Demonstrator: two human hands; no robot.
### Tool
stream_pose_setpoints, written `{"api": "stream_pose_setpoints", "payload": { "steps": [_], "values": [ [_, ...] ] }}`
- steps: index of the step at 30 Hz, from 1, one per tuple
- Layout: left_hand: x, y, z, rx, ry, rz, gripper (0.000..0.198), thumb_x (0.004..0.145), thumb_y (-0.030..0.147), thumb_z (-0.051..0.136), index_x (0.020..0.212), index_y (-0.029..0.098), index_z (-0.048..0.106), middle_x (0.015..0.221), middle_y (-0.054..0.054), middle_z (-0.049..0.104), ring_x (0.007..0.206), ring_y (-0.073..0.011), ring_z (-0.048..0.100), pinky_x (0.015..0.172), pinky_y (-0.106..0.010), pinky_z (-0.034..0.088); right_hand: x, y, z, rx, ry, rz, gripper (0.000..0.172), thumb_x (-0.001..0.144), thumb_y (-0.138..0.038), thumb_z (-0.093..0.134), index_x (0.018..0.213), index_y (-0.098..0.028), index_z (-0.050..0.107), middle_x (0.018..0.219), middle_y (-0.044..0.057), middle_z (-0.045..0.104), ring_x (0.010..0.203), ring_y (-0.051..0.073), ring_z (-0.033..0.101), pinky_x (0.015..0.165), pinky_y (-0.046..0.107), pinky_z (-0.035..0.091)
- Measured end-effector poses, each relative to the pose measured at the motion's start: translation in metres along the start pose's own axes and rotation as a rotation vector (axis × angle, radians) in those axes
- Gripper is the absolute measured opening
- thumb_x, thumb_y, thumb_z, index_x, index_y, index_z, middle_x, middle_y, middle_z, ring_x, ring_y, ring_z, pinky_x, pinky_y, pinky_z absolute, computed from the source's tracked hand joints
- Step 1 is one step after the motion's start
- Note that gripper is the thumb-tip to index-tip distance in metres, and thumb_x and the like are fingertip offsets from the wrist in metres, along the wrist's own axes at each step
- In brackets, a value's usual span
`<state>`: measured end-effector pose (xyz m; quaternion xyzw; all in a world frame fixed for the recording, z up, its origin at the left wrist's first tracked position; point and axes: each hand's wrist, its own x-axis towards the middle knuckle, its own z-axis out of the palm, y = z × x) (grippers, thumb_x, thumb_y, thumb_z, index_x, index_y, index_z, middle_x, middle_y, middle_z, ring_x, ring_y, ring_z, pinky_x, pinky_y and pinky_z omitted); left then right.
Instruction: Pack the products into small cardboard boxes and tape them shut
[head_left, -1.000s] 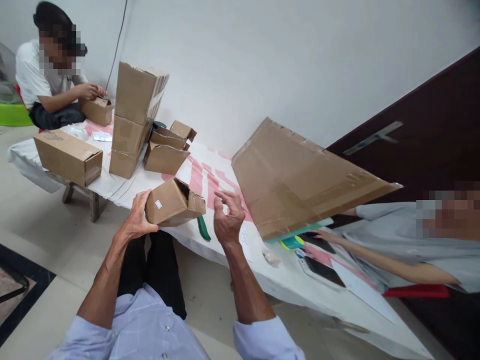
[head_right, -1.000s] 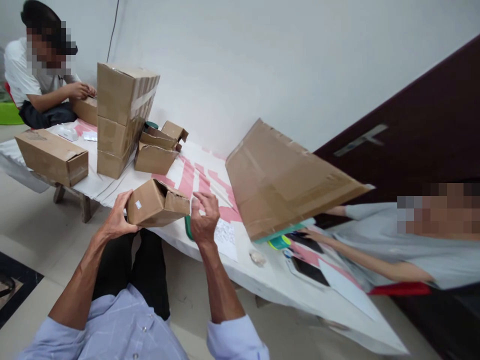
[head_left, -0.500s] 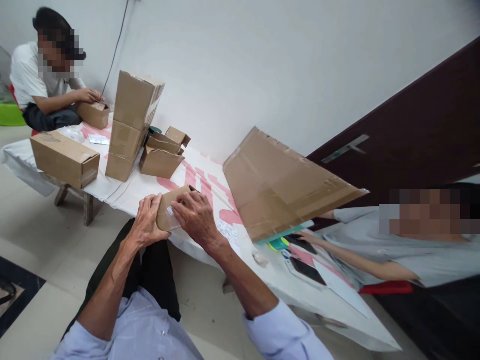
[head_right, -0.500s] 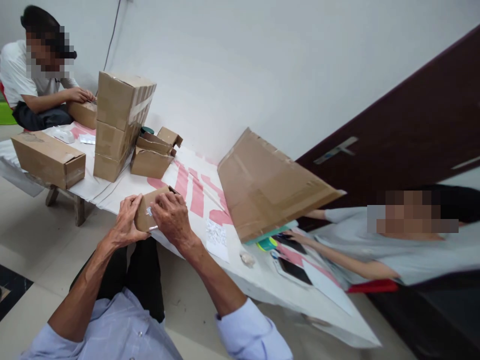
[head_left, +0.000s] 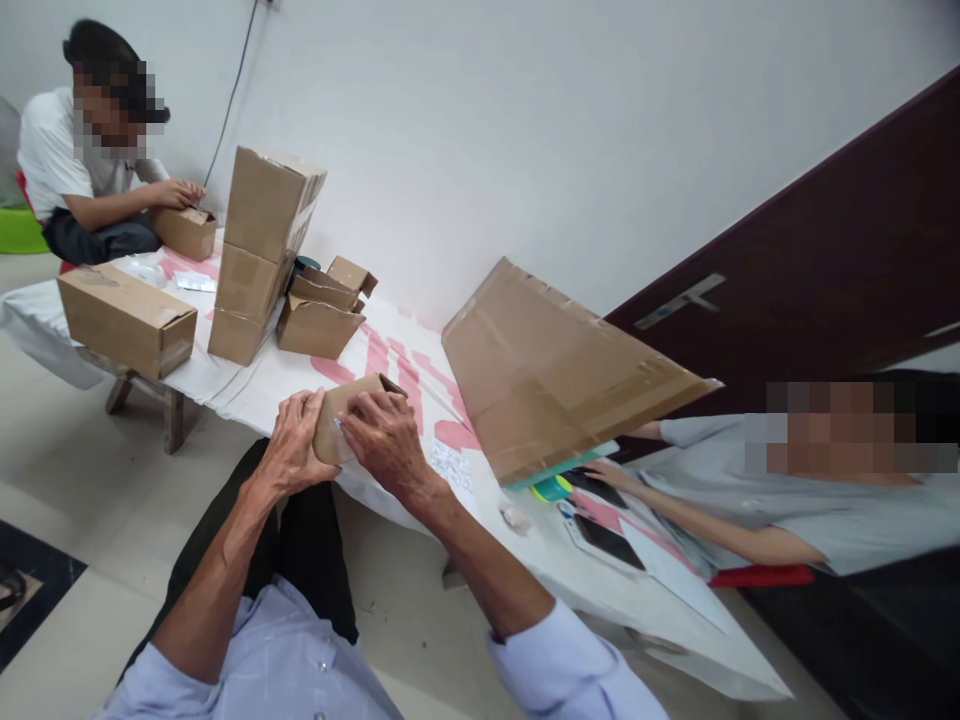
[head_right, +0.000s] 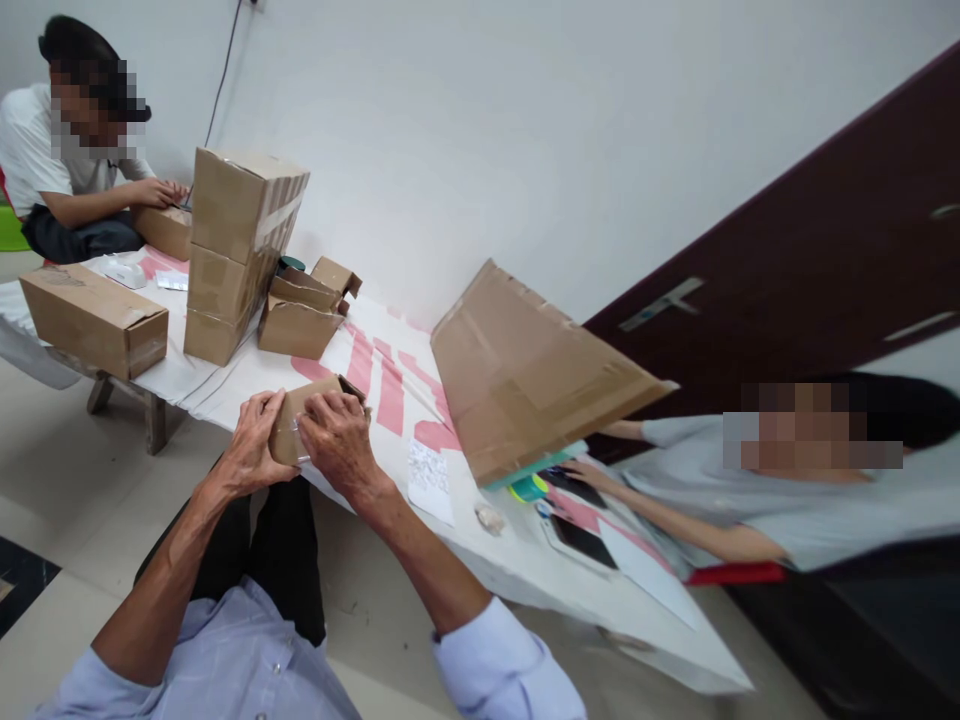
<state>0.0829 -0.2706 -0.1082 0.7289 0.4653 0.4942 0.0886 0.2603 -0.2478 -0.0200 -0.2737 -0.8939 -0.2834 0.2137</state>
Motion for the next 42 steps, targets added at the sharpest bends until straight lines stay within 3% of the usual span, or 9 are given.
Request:
{"api": "stream_pose_setpoints", "payload": {
  "steps": [9,19,36,42],
  "values": [
    [0.0021,0.0023,0.0004,-0.013,-0.002,-0.001,0.110,0.064,0.026,0.078,0.162,0.015,0.031,0.144,-0.021,0.046,0.137,-0.0413,0.046,0.117,-0.061,0.042,-0.0006,0.0001,0.0027,0.031,-0.040,0.037,0.025,0.103,-0.018,0.059,0.085,-0.023,0.075,0.095,0.006,0.071,0.095,0.023,0.055,0.089,0.041,0.039],
    [0.0024,0.0032,0.0013,-0.003,-0.021,0.012,0.112,0.063,0.026,0.078,0.164,0.015,0.029,0.146,-0.020,0.045,0.138,-0.0409,0.044,0.119,-0.060,0.041,-0.0034,0.0006,0.0035,0.064,-0.072,0.101,0.017,0.101,-0.016,0.058,0.095,-0.020,0.074,0.106,0.009,0.071,0.102,0.025,0.056,0.091,0.041,0.040],
    [0.0016,0.0084,0.0011,-0.016,-0.021,-0.010,0.113,0.061,0.024,0.078,0.163,0.019,0.030,0.146,-0.020,0.046,0.135,-0.0413,0.047,0.117,-0.061,0.041,-0.0029,-0.0036,0.0032,0.051,-0.102,0.112,0.015,0.099,-0.015,0.058,0.090,-0.021,0.069,0.098,0.009,0.068,0.099,0.027,0.054,0.089,0.042,0.038],
    [0.0035,0.0099,0.0014,-0.006,-0.038,-0.007,0.113,0.061,0.027,0.080,0.162,0.016,0.030,0.146,-0.020,0.045,0.136,-0.0415,0.045,0.117,-0.059,0.042,-0.0088,-0.0028,0.0032,0.062,-0.048,0.166,0.010,0.098,-0.018,0.061,0.094,-0.021,0.069,0.106,0.011,0.068,0.102,0.028,0.053,0.093,0.041,0.042]
  ]
}}
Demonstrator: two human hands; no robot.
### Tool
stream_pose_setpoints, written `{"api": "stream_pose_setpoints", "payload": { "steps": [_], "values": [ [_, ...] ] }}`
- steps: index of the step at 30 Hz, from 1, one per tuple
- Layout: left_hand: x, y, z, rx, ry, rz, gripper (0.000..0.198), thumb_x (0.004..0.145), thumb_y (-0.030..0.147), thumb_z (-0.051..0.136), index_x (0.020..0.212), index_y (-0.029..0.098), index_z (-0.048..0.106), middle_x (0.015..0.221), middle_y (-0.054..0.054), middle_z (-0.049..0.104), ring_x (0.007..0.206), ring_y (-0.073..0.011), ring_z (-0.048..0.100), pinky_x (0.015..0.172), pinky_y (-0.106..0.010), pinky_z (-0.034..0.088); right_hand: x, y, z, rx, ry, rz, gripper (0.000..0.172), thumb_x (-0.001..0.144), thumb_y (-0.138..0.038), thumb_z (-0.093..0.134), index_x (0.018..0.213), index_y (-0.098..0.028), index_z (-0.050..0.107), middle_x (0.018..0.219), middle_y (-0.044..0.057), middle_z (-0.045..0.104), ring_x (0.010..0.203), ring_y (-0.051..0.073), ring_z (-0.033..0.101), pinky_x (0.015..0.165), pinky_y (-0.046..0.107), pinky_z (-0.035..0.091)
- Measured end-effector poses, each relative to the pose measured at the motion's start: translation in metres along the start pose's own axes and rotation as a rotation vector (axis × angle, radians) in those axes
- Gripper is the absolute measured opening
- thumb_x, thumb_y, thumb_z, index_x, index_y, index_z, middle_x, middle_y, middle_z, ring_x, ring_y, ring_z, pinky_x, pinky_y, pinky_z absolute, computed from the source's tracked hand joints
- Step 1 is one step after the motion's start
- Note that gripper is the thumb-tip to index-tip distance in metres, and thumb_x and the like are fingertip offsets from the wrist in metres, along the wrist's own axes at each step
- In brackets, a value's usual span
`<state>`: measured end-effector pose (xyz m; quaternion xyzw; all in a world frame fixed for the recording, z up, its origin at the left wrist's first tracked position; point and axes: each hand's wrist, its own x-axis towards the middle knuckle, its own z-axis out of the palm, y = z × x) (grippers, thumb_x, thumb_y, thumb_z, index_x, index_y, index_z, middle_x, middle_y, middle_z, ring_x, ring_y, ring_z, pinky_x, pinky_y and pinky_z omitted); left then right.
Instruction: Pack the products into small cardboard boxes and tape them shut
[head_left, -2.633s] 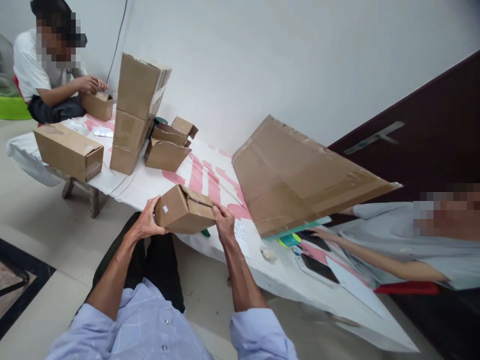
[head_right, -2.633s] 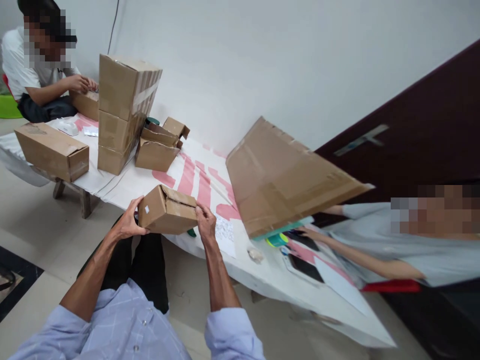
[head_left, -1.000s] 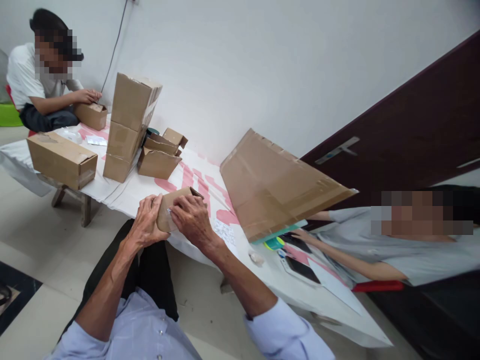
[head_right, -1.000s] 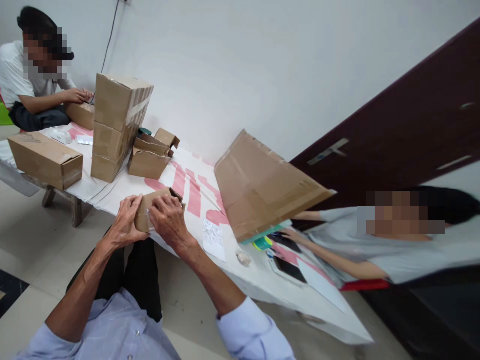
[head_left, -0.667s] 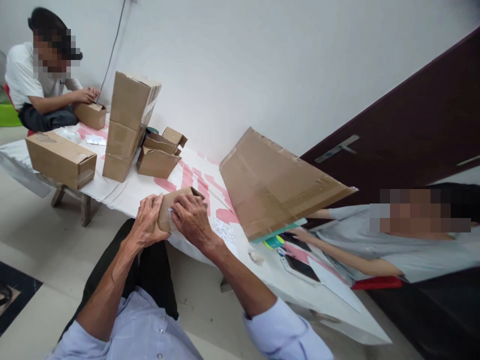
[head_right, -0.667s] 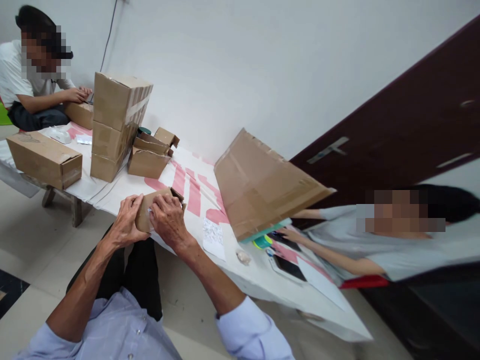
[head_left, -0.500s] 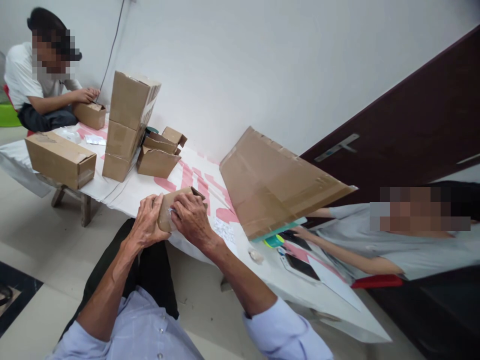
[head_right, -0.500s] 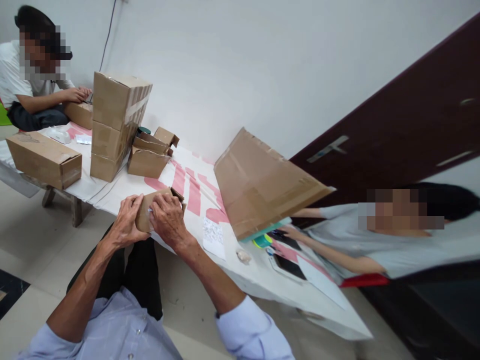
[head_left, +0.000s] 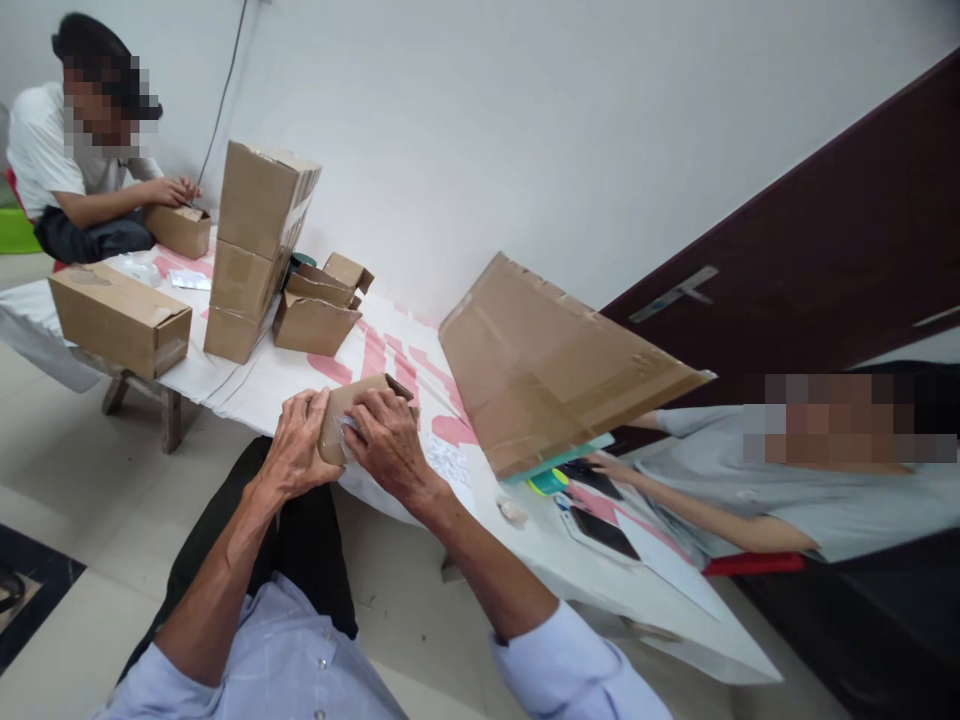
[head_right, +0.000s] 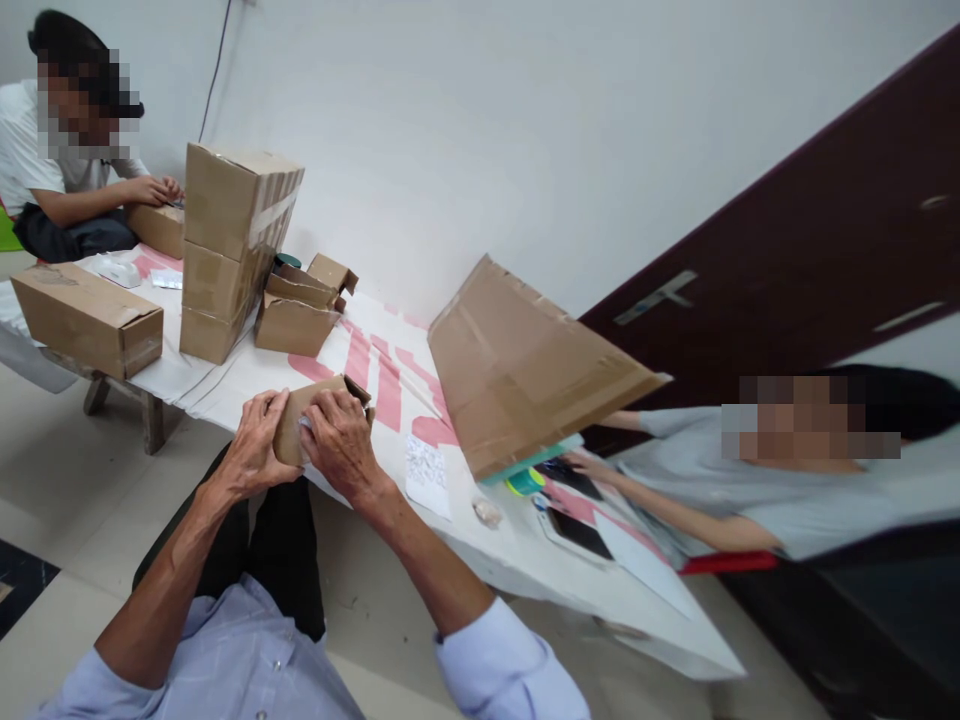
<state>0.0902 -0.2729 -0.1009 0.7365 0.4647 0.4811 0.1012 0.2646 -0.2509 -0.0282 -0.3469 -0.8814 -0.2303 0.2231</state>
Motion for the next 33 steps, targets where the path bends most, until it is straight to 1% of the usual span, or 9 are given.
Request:
{"api": "stream_pose_setpoints", "payload": {
  "steps": [3,9,12,15,18,22,29,33],
  "values": [
    [0.0000,0.0006,0.0006,0.002,0.002,0.007,0.113,0.062,0.025,0.079,0.163,0.017,0.030,0.146,-0.020,0.045,0.135,-0.0409,0.046,0.118,-0.059,0.042,-0.0014,0.0009,-0.0005,0.004,-0.002,-0.005,0.012,0.099,-0.018,0.060,0.091,-0.021,0.069,0.105,0.011,0.068,0.102,0.028,0.053,0.093,0.041,0.043],
    [-0.0012,0.0013,0.0004,0.001,0.007,0.017,0.113,0.061,0.024,0.078,0.162,0.019,0.029,0.145,-0.019,0.045,0.136,-0.0411,0.046,0.117,-0.060,0.042,-0.0007,-0.0003,-0.0006,0.018,-0.032,0.004,0.010,0.097,-0.017,0.063,0.091,-0.021,0.070,0.106,0.010,0.069,0.104,0.027,0.054,0.094,0.041,0.041],
    [-0.0012,0.0021,-0.0002,-0.001,0.008,0.024,0.112,0.062,0.023,0.078,0.162,0.018,0.030,0.145,-0.020,0.046,0.136,-0.0412,0.046,0.117,-0.060,0.043,-0.0005,0.0002,-0.0016,0.028,-0.015,0.002,0.013,0.097,-0.016,0.062,0.088,-0.022,0.069,0.103,0.009,0.069,0.101,0.027,0.054,0.093,0.041,0.042],
    [-0.0008,0.0032,-0.0001,0.008,0.000,0.027,0.112,0.061,0.023,0.078,0.162,0.016,0.030,0.146,-0.020,0.045,0.136,-0.0417,0.046,0.117,-0.060,0.043,-0.0017,0.0018,-0.0033,0.020,0.023,0.012,0.010,0.097,-0.018,0.063,0.090,-0.022,0.069,0.102,0.009,0.069,0.099,0.027,0.054,0.090,0.040,0.043],
    [-0.0003,0.0045,0.0006,0.011,-0.004,0.021,0.112,0.062,0.024,0.078,0.162,0.018,0.030,0.146,-0.020,0.046,0.135,-0.0417,0.047,0.116,-0.060,0.044,-0.0036,0.0028,-0.0034,0.006,0.044,0.015,0.009,0.097,-0.019,0.063,0.090,-0.022,0.068,0.102,0.009,0.069,0.099,0.027,0.055,0.089,0.040,0.044],
    [-0.0003,0.0058,0.0009,0.009,0.008,0.022,0.111,0.063,0.023,0.077,0.163,0.019,0.029,0.146,-0.020,0.046,0.136,-0.0419,0.047,0.117,-0.061,0.043,-0.0049,0.0023,-0.0011,0.007,0.044,0.010,0.014,0.098,-0.018,0.062,0.086,-0.022,0.067,0.100,0.008,0.069,0.100,0.027,0.055,0.091,0.041,0.043],
    [0.0010,0.0056,0.0007,0.013,0.009,0.041,0.111,0.062,0.023,0.078,0.162,0.018,0.031,0.144,-0.019,0.047,0.134,-0.0411,0.048,0.116,-0.059,0.044,-0.0038,0.0036,0.0000,0.014,0.027,0.002,0.014,0.097,-0.017,0.063,0.085,-0.021,0.068,0.100,0.009,0.069,0.101,0.026,0.054,0.091,0.041,0.041],
    [0.0017,0.0067,0.0018,0.021,0.023,0.055,0.107,0.064,0.023,0.077,0.161,0.016,0.032,0.143,-0.019,0.047,0.133,-0.0402,0.047,0.116,-0.058,0.045,-0.0039,0.0050,0.0018,0.007,0.021,0.013,0.013,0.096,-0.017,0.063,0.084,-0.021,0.068,0.100,0.009,0.070,0.100,0.027,0.055,0.089,0.041,0.041]
  ]
}}
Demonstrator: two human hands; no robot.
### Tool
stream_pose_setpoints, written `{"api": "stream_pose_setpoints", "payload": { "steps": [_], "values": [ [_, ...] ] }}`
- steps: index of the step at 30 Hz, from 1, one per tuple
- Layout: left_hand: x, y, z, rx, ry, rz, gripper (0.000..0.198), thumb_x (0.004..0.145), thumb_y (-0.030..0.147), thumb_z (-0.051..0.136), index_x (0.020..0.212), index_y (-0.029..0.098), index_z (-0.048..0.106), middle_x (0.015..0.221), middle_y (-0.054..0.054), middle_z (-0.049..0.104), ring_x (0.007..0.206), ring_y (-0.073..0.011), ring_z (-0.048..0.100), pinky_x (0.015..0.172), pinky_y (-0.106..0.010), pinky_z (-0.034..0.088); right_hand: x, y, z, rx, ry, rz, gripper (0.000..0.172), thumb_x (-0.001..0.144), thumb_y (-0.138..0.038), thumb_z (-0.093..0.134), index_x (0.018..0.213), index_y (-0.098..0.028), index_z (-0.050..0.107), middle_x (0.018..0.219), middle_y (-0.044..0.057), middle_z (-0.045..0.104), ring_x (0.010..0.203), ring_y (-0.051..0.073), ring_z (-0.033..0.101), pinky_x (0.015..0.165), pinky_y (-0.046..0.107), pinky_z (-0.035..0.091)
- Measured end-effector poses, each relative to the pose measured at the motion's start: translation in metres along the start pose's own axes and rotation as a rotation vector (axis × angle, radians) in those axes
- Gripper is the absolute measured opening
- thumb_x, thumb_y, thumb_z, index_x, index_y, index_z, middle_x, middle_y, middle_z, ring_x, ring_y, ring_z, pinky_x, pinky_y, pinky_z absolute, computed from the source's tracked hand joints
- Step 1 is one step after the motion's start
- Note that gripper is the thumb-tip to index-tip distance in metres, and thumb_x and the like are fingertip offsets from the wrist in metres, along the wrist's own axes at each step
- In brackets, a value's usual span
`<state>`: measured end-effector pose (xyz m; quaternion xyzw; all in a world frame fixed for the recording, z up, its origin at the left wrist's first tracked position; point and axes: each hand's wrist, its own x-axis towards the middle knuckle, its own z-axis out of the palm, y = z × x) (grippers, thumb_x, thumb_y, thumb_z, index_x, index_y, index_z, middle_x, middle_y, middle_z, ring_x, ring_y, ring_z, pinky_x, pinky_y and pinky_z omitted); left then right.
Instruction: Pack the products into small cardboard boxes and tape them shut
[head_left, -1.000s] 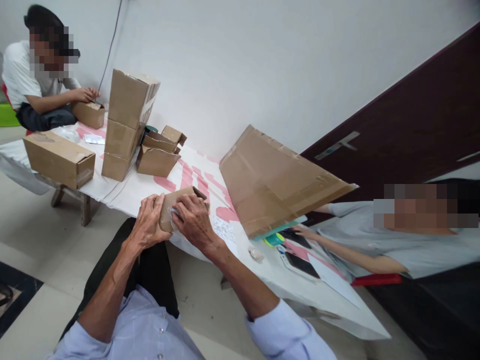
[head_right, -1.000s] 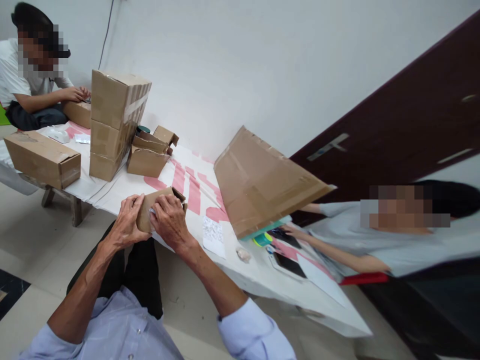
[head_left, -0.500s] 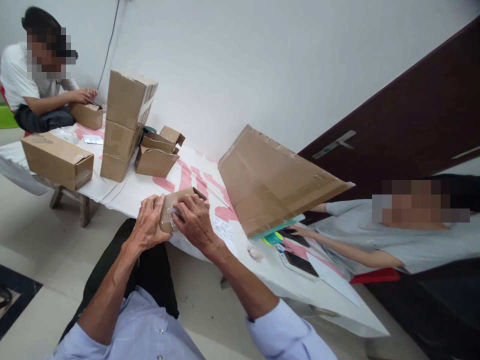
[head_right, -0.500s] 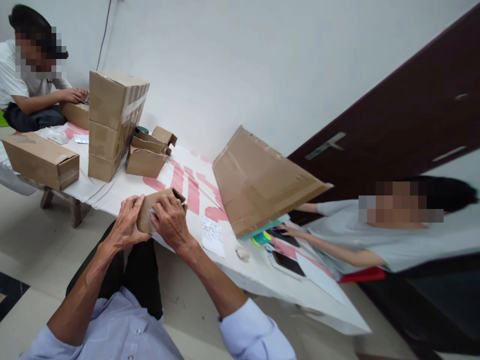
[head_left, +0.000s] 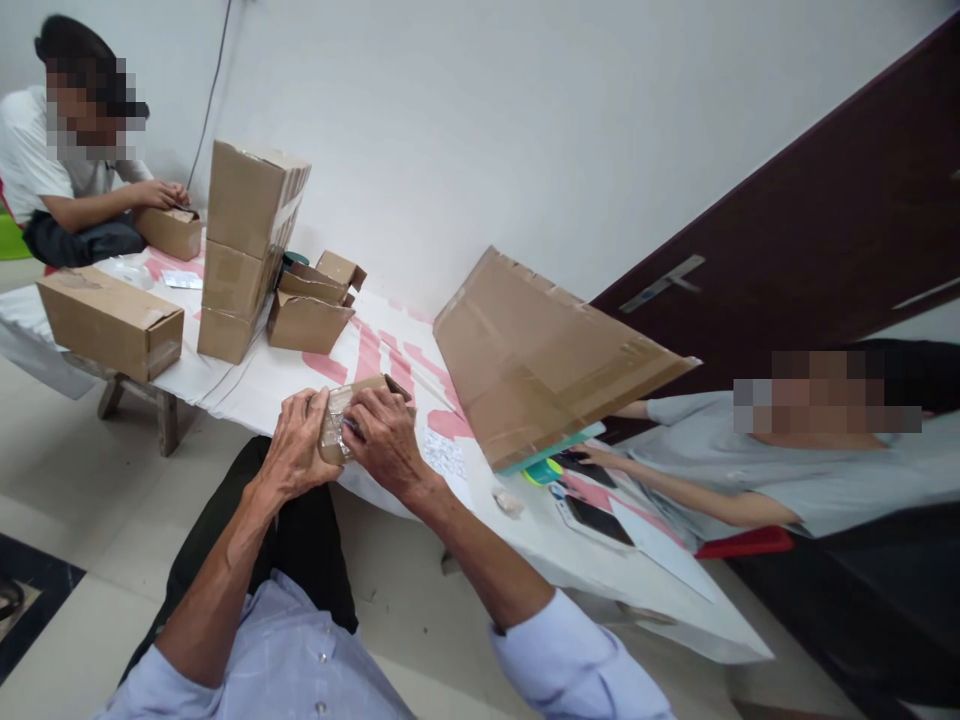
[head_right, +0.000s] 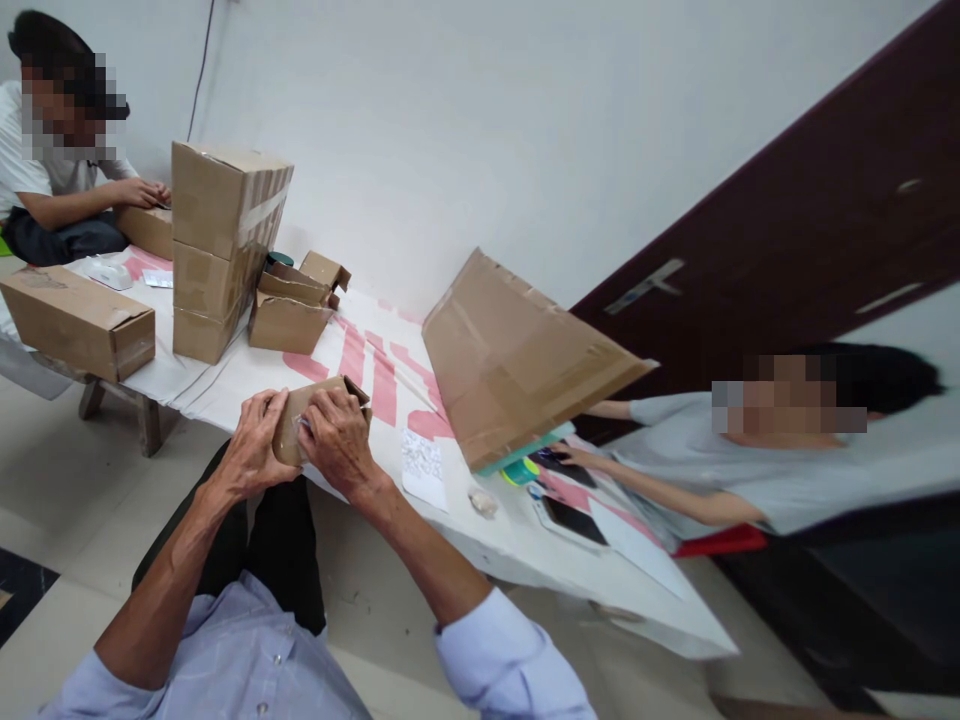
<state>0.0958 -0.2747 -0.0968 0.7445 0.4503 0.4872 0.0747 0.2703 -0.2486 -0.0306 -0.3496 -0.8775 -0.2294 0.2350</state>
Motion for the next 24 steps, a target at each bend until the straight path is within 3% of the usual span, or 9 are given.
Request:
{"api": "stream_pose_setpoints", "payload": {
  "steps": [10,16,24],
  "values": [
    [0.002,0.004,0.002,0.034,0.002,0.025,0.104,0.065,0.020,0.076,0.160,0.015,0.032,0.143,-0.020,0.047,0.132,-0.0393,0.048,0.115,-0.056,0.046,-0.003,0.004,0.000,0.048,0.019,-0.021,0.013,0.094,-0.014,0.065,0.082,-0.021,0.065,0.099,0.009,0.070,0.100,0.027,0.055,0.090,0.041,0.043],
    [0.004,0.007,0.005,0.034,0.006,0.036,0.106,0.063,0.018,0.074,0.160,0.016,0.032,0.143,-0.020,0.048,0.133,-0.0403,0.049,0.115,-0.058,0.046,-0.010,0.007,-0.002,0.083,0.084,0.000,0.007,0.097,-0.017,0.063,0.093,-0.021,0.068,0.103,0.009,0.069,0.101,0.027,0.056,0.089,0.041,0.045],
    [0.002,0.007,0.006,0.045,0.004,0.044,0.105,0.064,0.019,0.075,0.160,0.016,0.032,0.145,-0.020,0.047,0.134,-0.0403,0.049,0.115,-0.058,0.045,-0.012,0.005,-0.003,0.072,0.090,-0.022,0.012,0.097,-0.016,0.064,0.086,-0.021,0.066,0.100,0.008,0.070,0.098,0.026,0.056,0.089,0.040,0.042]
  ]
}}
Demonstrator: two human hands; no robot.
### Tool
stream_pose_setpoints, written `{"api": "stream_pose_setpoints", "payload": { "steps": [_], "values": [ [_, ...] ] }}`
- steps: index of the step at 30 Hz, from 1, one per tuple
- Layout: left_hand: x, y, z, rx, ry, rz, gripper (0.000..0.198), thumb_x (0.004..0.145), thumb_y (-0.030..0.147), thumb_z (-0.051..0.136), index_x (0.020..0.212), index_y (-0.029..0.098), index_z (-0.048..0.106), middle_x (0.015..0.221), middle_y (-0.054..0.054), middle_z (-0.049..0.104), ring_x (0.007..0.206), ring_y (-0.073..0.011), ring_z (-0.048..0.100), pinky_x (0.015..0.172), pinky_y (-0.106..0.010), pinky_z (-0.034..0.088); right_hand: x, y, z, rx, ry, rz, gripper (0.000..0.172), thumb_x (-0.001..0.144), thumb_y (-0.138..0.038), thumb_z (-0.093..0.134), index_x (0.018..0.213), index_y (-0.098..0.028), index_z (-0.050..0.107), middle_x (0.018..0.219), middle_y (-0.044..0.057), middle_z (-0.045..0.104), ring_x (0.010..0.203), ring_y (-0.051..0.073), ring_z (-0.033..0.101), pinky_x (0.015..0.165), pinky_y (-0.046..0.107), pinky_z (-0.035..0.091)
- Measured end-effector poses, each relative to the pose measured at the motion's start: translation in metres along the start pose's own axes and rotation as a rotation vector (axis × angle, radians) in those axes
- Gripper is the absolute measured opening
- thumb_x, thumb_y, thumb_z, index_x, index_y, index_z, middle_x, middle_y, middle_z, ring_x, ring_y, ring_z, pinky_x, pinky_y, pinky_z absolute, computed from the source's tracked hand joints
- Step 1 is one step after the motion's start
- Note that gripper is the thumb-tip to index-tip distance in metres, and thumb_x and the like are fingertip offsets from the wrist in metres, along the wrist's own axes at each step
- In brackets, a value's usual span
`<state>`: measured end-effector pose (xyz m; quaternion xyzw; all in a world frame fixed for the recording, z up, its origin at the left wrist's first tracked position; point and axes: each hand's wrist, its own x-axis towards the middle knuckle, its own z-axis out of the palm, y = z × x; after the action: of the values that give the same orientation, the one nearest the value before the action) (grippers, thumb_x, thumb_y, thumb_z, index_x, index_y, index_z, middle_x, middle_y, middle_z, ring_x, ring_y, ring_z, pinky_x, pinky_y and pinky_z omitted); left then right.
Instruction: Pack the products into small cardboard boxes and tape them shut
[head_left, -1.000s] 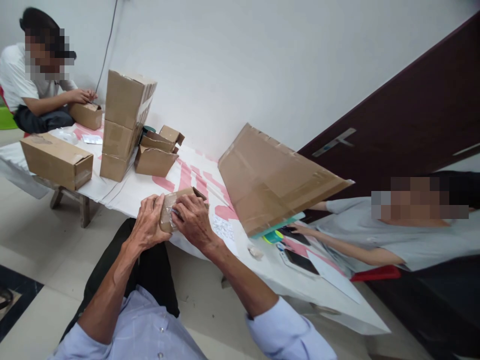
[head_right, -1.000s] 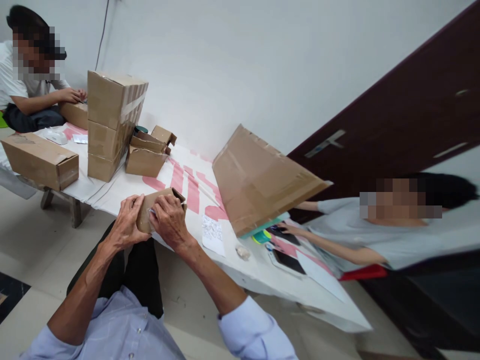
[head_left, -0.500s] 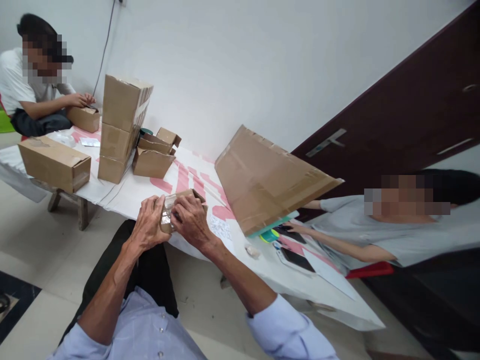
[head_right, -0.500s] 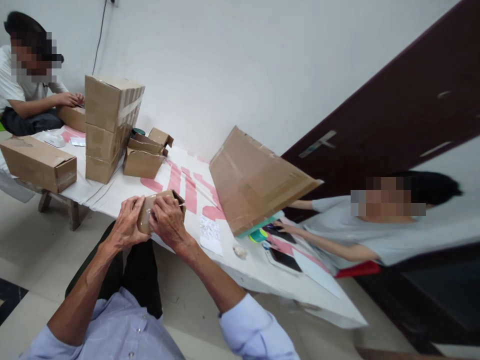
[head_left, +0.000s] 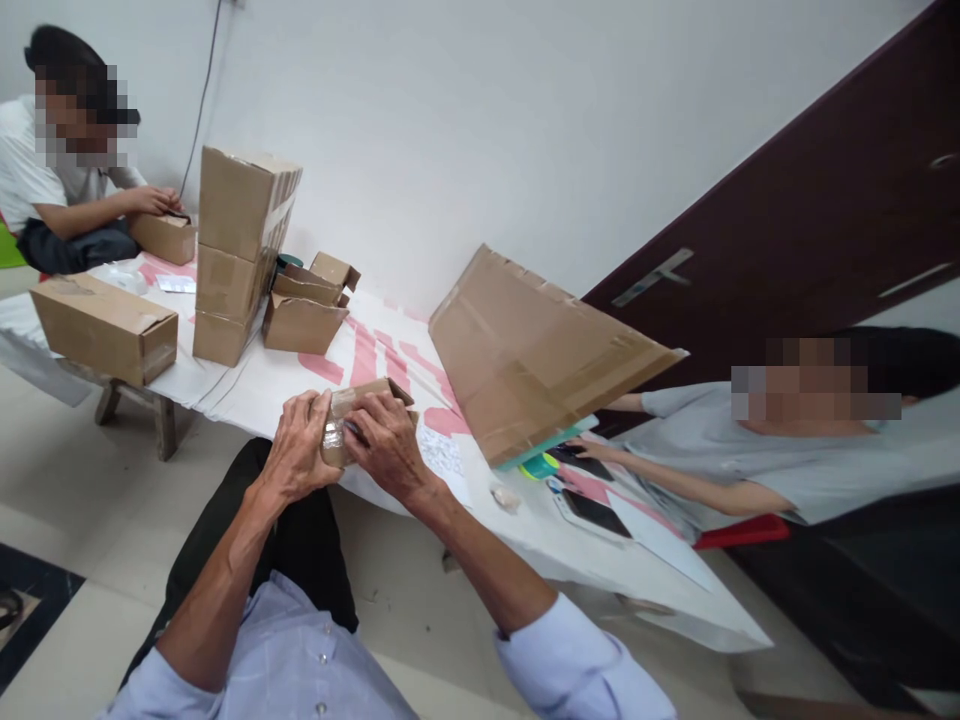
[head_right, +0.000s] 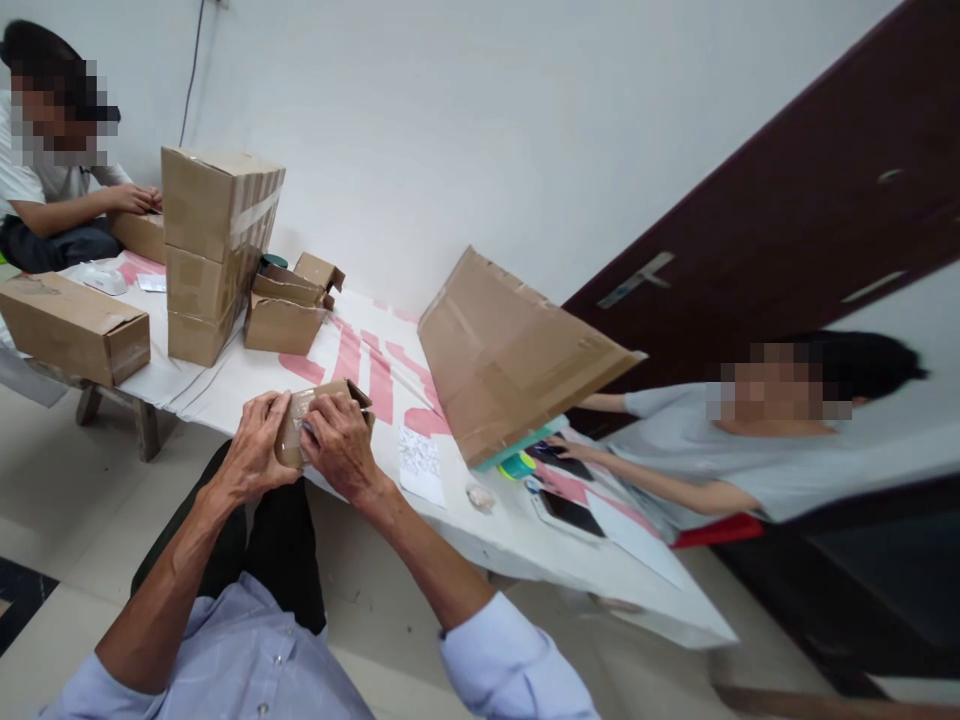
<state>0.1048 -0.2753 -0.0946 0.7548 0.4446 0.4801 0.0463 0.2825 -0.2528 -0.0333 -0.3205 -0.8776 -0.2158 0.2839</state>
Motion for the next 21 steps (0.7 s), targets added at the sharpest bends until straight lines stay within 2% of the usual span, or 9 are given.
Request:
{"api": "stream_pose_setpoints", "payload": {
  "steps": [9,18,21],
  "values": [
    [0.0003,0.0013,-0.0011,-0.011,-0.022,-0.016,0.103,0.065,0.019,0.073,0.160,0.016,0.033,0.145,-0.021,0.049,0.135,-0.0407,0.049,0.115,-0.058,0.045,0.0014,0.0006,-0.0023,-0.008,-0.050,0.000,0.012,0.096,-0.016,0.063,0.085,-0.022,0.065,0.098,0.008,0.068,0.098,0.027,0.053,0.089,0.041,0.041],
    [-0.0007,0.0001,-0.0015,-0.006,-0.021,-0.007,0.105,0.064,0.019,0.075,0.161,0.017,0.032,0.144,-0.020,0.048,0.136,-0.0407,0.048,0.117,-0.058,0.044,0.0008,0.0037,-0.0055,0.056,-0.067,0.008,0.014,0.097,-0.017,0.062,0.084,-0.022,0.065,0.098,0.008,0.068,0.097,0.027,0.056,0.090,0.043,0.046],
    [-0.0003,0.0005,-0.0030,-0.013,-0.051,-0.016,0.110,0.062,0.018,0.077,0.162,0.018,0.029,0.146,-0.020,0.046,0.136,-0.0414,0.047,0.116,-0.059,0.045,0.0007,0.0073,-0.0086,0.112,-0.041,0.016,0.012,0.098,-0.016,0.060,0.094,-0.022,0.069,0.105,0.009,0.069,0.101,0.027,0.058,0.094,0.044,0.050]
  ]
}}
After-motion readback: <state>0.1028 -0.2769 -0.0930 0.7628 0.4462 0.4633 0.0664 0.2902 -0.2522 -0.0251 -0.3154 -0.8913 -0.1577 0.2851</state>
